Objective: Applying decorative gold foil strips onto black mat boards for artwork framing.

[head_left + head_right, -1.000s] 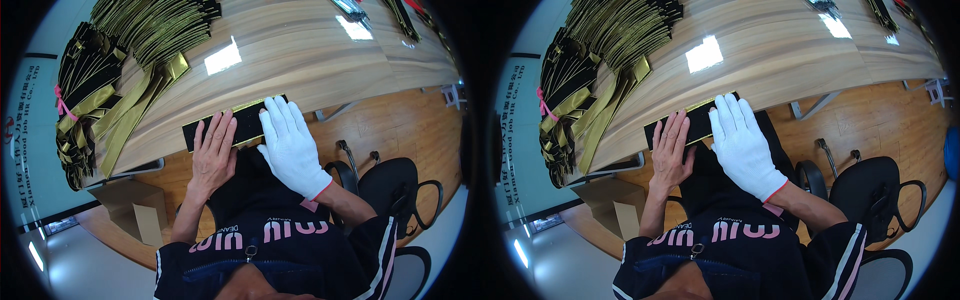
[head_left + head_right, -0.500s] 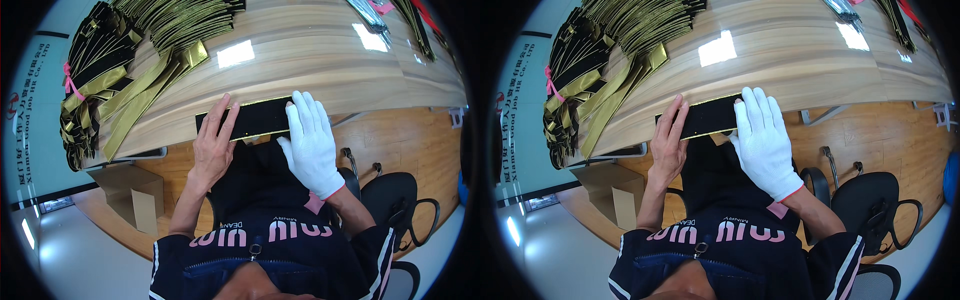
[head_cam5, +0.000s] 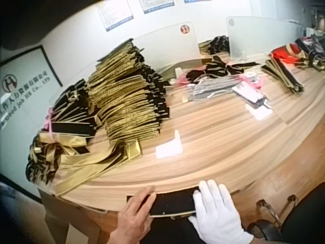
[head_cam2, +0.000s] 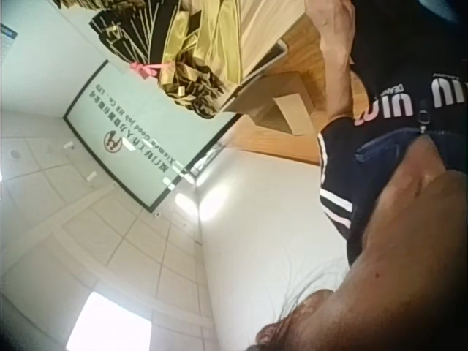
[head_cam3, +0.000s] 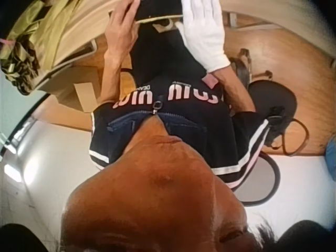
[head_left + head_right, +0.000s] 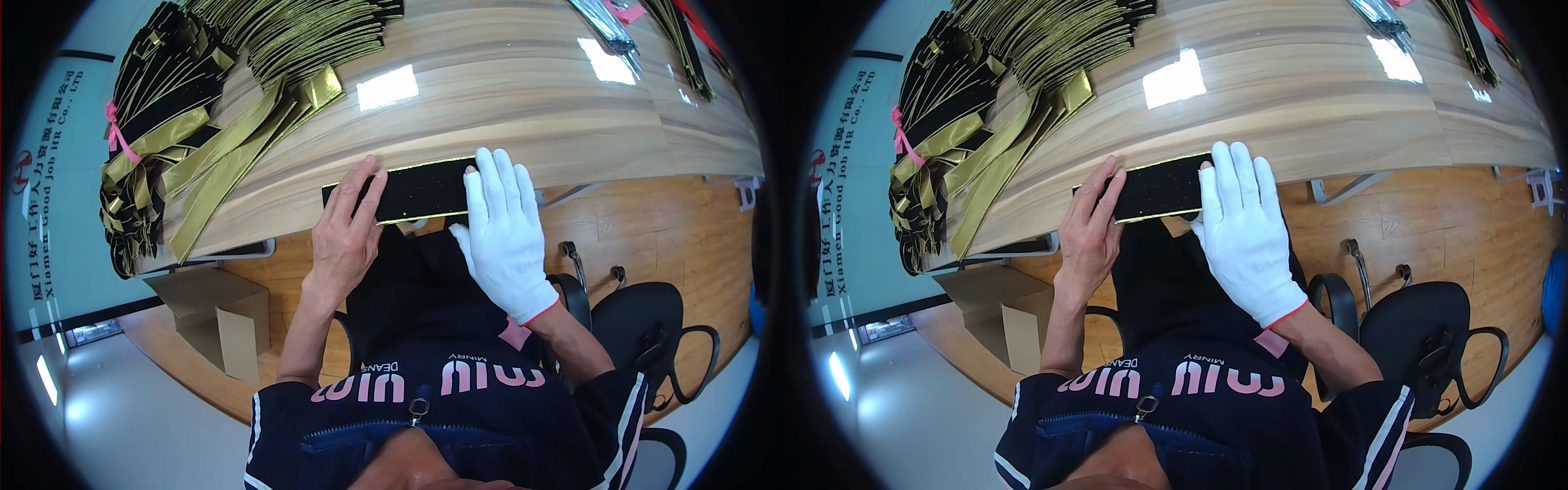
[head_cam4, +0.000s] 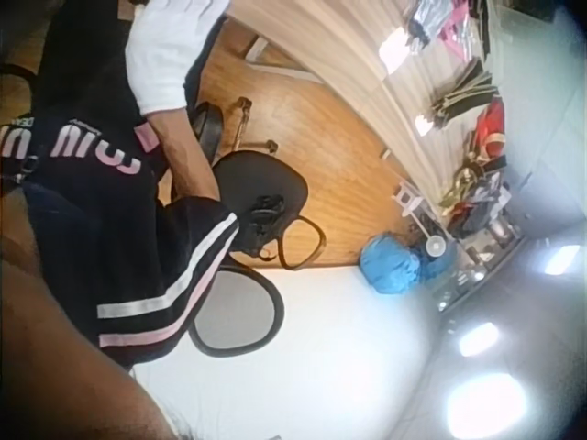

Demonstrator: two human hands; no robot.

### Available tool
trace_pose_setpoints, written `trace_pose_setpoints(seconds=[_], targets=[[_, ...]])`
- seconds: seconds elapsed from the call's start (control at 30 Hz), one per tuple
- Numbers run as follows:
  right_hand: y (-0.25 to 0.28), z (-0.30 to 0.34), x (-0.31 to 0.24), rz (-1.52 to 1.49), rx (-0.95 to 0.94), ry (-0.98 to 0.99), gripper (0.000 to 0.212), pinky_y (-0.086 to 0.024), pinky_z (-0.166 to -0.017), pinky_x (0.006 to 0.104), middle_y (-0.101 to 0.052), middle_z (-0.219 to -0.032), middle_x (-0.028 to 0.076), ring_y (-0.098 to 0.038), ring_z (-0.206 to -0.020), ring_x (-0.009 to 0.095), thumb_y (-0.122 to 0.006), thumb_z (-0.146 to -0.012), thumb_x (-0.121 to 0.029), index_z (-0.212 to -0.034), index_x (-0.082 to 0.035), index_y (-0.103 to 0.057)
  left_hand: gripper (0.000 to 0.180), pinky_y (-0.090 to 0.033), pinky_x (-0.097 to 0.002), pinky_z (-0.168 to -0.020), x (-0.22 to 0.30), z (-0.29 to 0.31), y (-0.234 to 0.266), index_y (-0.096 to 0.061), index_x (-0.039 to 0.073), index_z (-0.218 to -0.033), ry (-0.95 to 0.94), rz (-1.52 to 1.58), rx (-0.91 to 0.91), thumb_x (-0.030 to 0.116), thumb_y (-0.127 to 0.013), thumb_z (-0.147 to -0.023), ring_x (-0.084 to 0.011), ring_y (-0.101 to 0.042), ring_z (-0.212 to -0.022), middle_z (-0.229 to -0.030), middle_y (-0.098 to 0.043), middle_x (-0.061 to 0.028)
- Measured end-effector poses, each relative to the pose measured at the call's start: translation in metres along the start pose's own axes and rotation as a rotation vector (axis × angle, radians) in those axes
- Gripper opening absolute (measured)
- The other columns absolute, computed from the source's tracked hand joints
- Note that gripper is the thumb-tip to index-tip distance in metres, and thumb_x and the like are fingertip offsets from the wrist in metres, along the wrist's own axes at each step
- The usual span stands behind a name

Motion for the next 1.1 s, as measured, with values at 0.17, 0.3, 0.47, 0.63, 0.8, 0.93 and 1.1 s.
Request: trace_pose_setpoints(seconds=[0.17, 0.3, 0.47, 0.63, 0.8, 0.93, 1.1], targets=[[-0.001, 0.000, 0.000, 0.035, 0.006, -0.006, 0.082, -0.028, -0.124, 0.0579, -0.042, -0.157, 0.029, -0.036, -0.151, 0.046, -0.084, -0.081, -0.018, -0.148, 0.010, -0.046, 0.074, -0.046, -0.0442, -0.116, -0.006, 0.001, 0.011, -0.057, 0.001, -0.148, 0.052, 0.397, 0.048, 0.006, -0.084, -0.079, -0.0387, -0.055, -0.140, -0.156, -0.053, -0.0191], [0.000, 0.001, 0.000, 0.049, -0.028, -0.015, 0.080, -0.028, -0.124, 0.0581, -0.042, -0.157, 0.029, -0.036, -0.151, 0.047, -0.083, -0.081, -0.017, -0.147, 0.010, -0.046, 0.078, -0.044, -0.0466, -0.117, 0.009, -0.002, 0.009, -0.055, 0.004, -0.151, -0.039, 0.289, -0.008, 0.015, -0.086, -0.080, -0.0404, -0.049, -0.145, -0.158, -0.050, -0.0186], [0.006, 0.001, 0.005, -0.035, -0.008, -0.026, 0.079, -0.029, -0.124, 0.0557, -0.043, -0.158, 0.027, -0.037, -0.151, 0.045, -0.082, -0.081, -0.013, -0.148, 0.007, -0.047, 0.070, -0.043, -0.0471, -0.115, 0.021, 0.001, -0.010, -0.057, 0.013, -0.151, -0.032, 0.057, -0.103, 0.016, -0.081, -0.085, -0.0363, -0.047, -0.146, -0.159, -0.051, -0.0124], [0.033, 0.008, 0.037, -0.154, 0.118, -0.061, 0.080, -0.034, -0.122, 0.0534, -0.047, -0.157, 0.023, -0.042, -0.148, 0.044, -0.081, -0.078, -0.001, -0.150, 0.001, -0.046, 0.066, -0.042, -0.0473, -0.116, 0.015, 0.006, -0.017, -0.058, 0.014, -0.150, -0.050, -0.039, -0.029, 0.009, -0.075, -0.087, -0.0346, -0.047, -0.146, -0.159, -0.051, -0.0093], [0.044, 0.023, 0.060, -0.067, 0.107, -0.092, 0.078, -0.036, -0.121, 0.0538, -0.049, -0.156, 0.020, -0.043, -0.148, 0.044, -0.081, -0.078, 0.000, -0.148, 0.000, -0.048, 0.064, -0.042, -0.0466, -0.115, 0.016, 0.005, -0.018, -0.060, 0.013, -0.149, -0.045, -0.063, -0.047, 0.006, -0.073, -0.087, -0.0358, -0.048, -0.144, -0.160, -0.050, -0.0094], [0.041, 0.021, 0.055, -0.126, 0.083, -0.037, 0.074, -0.037, -0.120, 0.0534, -0.052, -0.154, 0.019, -0.045, -0.146, 0.043, -0.081, -0.078, -0.001, -0.146, -0.001, -0.051, 0.063, -0.042, -0.0462, -0.114, 0.016, 0.006, -0.021, -0.059, 0.014, -0.150, -0.065, -0.083, -0.033, 0.007, -0.072, -0.089, -0.0358, -0.048, -0.144, -0.160, -0.050, -0.0095], [0.041, 0.015, 0.057, -0.168, 0.140, -0.010, 0.070, -0.039, -0.118, 0.0520, -0.056, -0.150, 0.017, -0.047, -0.144, 0.042, -0.084, -0.080, -0.008, -0.143, -0.003, -0.054, 0.062, -0.042, -0.0460, -0.113, 0.015, 0.005, -0.022, -0.059, 0.014, -0.151, -0.061, -0.065, -0.014, 0.009, -0.072, -0.091, -0.0354, -0.048, -0.144, -0.160, -0.051, -0.0098]])
Point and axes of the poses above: each hand's wrist, its own z-axis away from the middle knuckle, its own y-axis out of the back of the hand, x = y × z, the point moved 7 cm from there along -z, towards the middle knuckle
